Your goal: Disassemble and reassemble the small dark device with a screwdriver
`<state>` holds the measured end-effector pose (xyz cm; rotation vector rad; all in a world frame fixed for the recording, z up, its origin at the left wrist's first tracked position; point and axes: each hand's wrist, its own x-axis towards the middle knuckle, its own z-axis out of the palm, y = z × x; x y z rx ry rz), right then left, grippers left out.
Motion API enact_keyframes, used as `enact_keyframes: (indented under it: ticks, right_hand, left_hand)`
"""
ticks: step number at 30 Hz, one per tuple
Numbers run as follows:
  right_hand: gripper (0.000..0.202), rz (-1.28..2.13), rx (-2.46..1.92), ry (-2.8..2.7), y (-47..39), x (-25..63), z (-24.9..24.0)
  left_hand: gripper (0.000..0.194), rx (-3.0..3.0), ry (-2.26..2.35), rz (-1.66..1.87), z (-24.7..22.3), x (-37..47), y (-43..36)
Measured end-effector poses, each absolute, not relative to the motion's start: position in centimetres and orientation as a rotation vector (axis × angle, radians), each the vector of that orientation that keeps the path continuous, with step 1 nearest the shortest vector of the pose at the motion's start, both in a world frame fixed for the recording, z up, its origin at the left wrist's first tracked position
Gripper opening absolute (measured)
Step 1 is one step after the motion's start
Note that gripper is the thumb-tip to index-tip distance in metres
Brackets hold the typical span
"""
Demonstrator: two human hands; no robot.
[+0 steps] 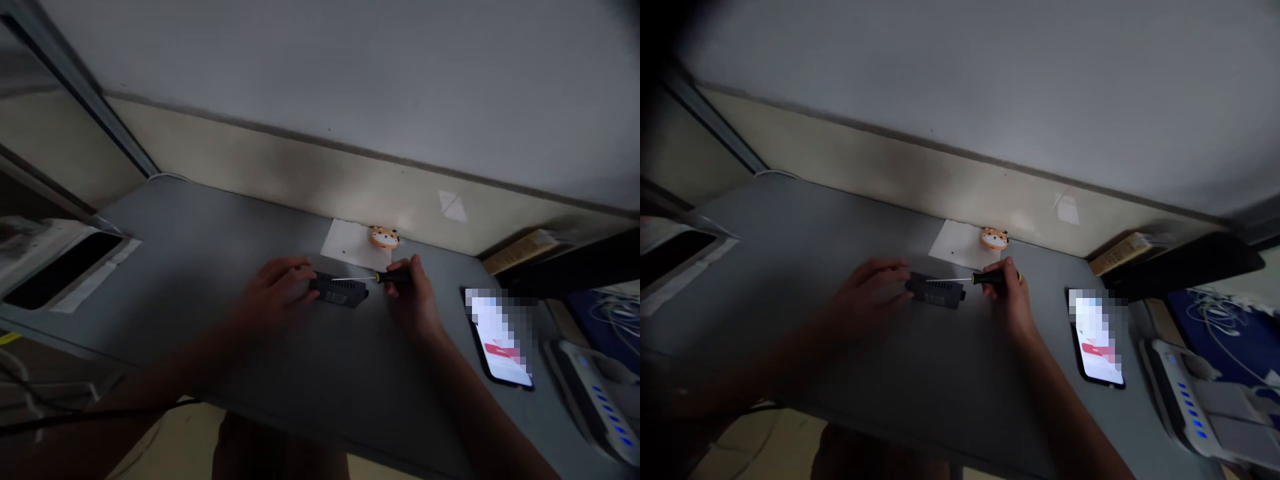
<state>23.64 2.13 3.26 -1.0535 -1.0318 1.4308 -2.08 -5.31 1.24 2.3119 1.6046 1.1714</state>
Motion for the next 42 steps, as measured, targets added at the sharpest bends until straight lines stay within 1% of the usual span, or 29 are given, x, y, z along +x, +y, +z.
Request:
enact_keyframes:
  ticks: [4,9,15,23,31,32,35,36,37,40,42]
  right_hand:
    - [0.055,1.430,-1.016,-0.966,3.1,24.3,3.0]
    - [0.048,1.443,-0.980,-0.923,3.6,24.7,2.9]
    - [0.043,1.444,-0.971,-0.902,3.7,24.7,2.8]
    - [0.045,1.452,-0.979,-0.898,3.9,24.9,2.8]
    - [0.043,1.346,-1.086,-0.908,4.0,24.9,2.8]
    - [0.043,1.343,-1.081,-0.912,4.1,24.9,2.8]
    - [0.045,1.339,-1.064,-0.928,4.3,25.0,2.6]
    - [0.045,1.339,-1.063,-0.926,4.3,25.0,2.6]
    - [0.045,1.340,-1.062,-0.919,4.4,25.0,2.6]
    - [0.043,1.346,-1.063,-0.883,4.4,24.9,2.7]
    - [0.044,1.352,-1.062,-0.867,4.3,24.9,2.8]
  left_hand:
    - [0.025,2.191,1.545,0.971,2.1,-1.4,-4.3]
    - [0.024,2.024,1.564,0.978,2.6,-1.1,-4.1]
    - [0.028,1.754,1.646,0.914,2.9,-0.9,-2.9]
    - [0.031,1.833,1.636,0.823,2.1,-0.1,-1.9]
    - [0.033,1.902,1.548,0.814,1.4,-1.0,-2.4]
    - [0.038,1.895,1.536,0.807,1.5,-1.1,-2.8]
    - [0.075,1.935,1.468,0.781,1.9,-1.3,-4.1]
    - [0.080,1.962,1.445,0.776,2.1,-1.3,-4.6]
    - [0.078,1.987,1.433,0.776,2.2,-1.2,-5.0]
    - [0.058,2.026,1.475,0.808,2.5,-0.7,-5.7]
    - [0.051,2.056,1.510,0.857,2.5,-0.5,-5.9]
